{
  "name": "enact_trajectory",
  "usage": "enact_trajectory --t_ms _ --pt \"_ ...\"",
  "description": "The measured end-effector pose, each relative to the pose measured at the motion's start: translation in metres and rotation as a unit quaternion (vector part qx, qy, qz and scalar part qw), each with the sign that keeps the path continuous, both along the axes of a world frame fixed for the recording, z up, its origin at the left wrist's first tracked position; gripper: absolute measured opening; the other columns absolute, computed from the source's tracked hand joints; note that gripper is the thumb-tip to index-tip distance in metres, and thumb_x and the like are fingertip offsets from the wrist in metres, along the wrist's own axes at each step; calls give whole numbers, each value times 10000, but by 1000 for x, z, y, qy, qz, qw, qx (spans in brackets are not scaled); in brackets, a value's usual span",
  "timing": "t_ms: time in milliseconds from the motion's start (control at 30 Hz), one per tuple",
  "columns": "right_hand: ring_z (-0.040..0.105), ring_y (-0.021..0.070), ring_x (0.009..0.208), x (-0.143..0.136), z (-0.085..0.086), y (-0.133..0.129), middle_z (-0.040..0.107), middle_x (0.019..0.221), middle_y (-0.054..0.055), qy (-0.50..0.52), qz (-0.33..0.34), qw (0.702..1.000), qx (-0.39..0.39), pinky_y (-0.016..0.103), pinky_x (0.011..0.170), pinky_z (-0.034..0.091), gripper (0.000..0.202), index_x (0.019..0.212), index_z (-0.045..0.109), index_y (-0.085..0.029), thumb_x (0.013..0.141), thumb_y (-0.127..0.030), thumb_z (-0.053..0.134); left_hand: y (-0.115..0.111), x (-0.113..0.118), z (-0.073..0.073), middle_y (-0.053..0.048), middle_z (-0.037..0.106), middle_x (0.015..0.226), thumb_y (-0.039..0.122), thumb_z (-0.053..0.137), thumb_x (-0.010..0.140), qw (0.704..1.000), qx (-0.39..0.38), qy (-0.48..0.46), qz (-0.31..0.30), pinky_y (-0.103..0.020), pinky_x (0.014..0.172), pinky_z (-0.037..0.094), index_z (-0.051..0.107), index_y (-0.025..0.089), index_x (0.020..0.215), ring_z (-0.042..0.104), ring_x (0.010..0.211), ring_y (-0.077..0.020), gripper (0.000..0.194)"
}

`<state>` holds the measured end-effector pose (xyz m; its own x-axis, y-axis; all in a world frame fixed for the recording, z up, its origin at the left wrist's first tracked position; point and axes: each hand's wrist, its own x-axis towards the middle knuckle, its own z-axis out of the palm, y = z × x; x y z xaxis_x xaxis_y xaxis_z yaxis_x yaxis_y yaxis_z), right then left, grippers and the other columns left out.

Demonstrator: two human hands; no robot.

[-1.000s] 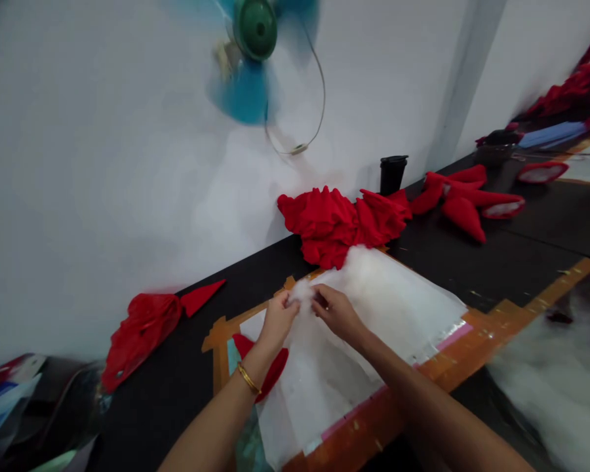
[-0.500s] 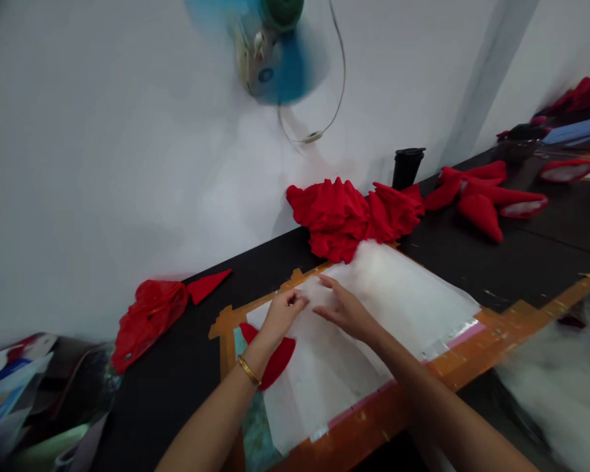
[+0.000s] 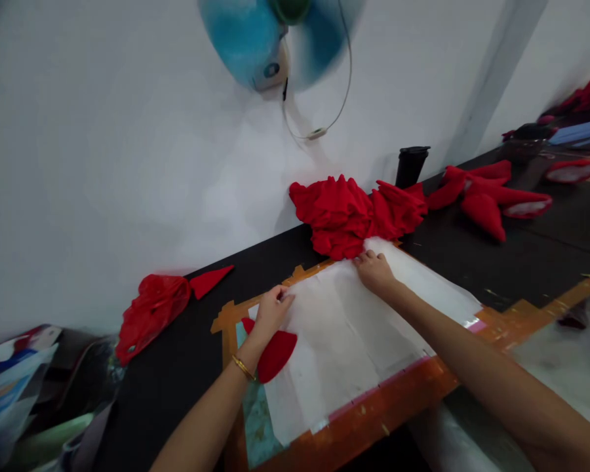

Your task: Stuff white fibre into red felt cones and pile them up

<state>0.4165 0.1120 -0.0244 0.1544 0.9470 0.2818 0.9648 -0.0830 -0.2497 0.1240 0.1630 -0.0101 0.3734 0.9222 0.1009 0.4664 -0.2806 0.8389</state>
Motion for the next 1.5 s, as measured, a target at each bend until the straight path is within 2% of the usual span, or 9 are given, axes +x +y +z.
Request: enact_trajectory --t_ms 167,333,467,600,867,1067,1167,1300,1500 --pt "437 394 1232 -23 22 -22 432 1461 185 -67 44 995 67 576 947 363 456 1302 531 -188 851 -235 582 -1 3 -7 1 593 835 177 596 793 1000 26 1 16 -251 710 404 550 195 908 534 739 -141 124" --pt "600 235 1064 -90 9 -52 391 1463 143 143 189 971 13 373 868 506 742 1451 331 -240 772 -152 617 -5 8 -9 -13 621 825 153 563 814 998 45 30 -31 -281 728 442 585 183 872 559 736 -155 70" --pt "644 203 894 -122 -22 -53 619 1143 110 222 169 958 -59 334 816 507 409 1125 626 -182 751 -67 508 -27 1 -7 -46 660 945 126 550 807 989 72 58 -115 -345 887 451 641 200 894 588 920 -201 145" --pt "641 212 818 -120 -30 -48 686 888 85 253 126 958 -39 325 775 493 216 883 661 -163 780 -117 477 -51 -5 -11 -114 611 1226 253 679 760 962 119 123 -213 -438 1021 403 600 196 1158 519 1163 -289 410" --pt "607 175 563 -93 -18 -57 668 656 22 305 75 949 -17 271 555 459 229 832 656 -175 839 -309 470 -34 -3 -8 -61 692 942 106 522 835 973 133 133 -131 -348 861 479 654 192 917 616 897 -205 178" --pt "639 215 744 -75 -29 -60 697 817 73 282 75 957 -6 333 697 494 220 809 665 -183 845 -308 488 -31 -21 -6 -73 690 944 120 517 862 977 138 132 -97 -369 881 457 680 178 905 588 940 -224 178" --pt "631 204 787 -72 -28 -64 686 1020 95 281 112 953 -13 345 719 525 251 1005 677 -202 857 -319 512 -36 -25 -8 -62 652 943 175 533 883 978 140 129 -88 -354 866 451 687 187 852 557 945 -219 158" --pt "597 232 1054 -78 -17 -70 396 1477 123 247 180 952 -8 405 875 540 625 1423 404 -281 835 -338 610 -41 -20 -10 -45 575 892 222 549 886 980 132 113 -97 -325 808 455 695 200 824 545 899 -201 161" --pt "418 328 1310 -115 -18 -66 313 1538 161 67 247 967 2 492 1029 439 910 1483 287 -223 702 -175 751 -44 -3 -20 -67 632 1001 81 527 826 985 67 35 -152 -342 892 465 652 173 999 584 953 -193 233"
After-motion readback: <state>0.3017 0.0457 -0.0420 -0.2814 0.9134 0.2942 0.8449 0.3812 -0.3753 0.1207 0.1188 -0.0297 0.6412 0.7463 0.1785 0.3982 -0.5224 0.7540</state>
